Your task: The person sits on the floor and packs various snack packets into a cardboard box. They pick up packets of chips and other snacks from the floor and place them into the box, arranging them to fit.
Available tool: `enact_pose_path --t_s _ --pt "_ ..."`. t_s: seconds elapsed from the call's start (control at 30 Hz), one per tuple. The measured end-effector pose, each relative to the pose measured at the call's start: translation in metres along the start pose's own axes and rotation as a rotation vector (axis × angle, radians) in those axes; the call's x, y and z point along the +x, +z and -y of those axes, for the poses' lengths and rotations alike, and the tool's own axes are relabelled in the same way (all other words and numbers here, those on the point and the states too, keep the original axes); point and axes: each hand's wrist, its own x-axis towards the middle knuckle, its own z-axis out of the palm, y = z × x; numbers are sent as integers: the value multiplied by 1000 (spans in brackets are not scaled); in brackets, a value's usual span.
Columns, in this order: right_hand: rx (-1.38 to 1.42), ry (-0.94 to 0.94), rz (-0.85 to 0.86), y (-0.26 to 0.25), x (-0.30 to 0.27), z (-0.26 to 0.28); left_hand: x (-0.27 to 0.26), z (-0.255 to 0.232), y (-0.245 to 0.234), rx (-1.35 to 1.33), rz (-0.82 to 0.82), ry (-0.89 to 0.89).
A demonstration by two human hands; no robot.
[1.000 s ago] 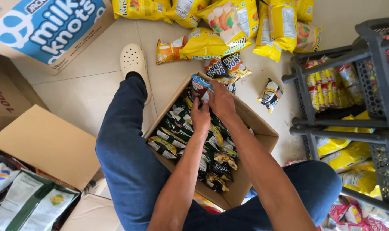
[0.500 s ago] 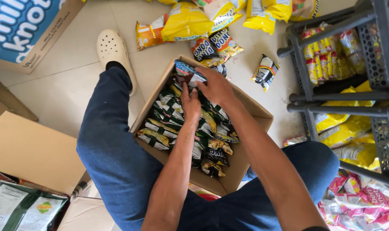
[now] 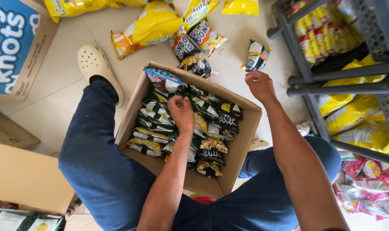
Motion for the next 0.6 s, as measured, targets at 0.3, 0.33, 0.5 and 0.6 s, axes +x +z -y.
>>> enact_pose_path --t_s 0.3,0.33,0.5,0.6 --pt "79 169 292 47 45 -32 -16 30 12 -93 120 -28" --pt "82 169 294 49 56 -18 -22 24 16 -89 120 -27" --pt "17 -85 281 100 97 26 -35 7 27 -151 420 -241" --pt "9 -322 201 147 108 22 -30 10 30 -193 412 -324"
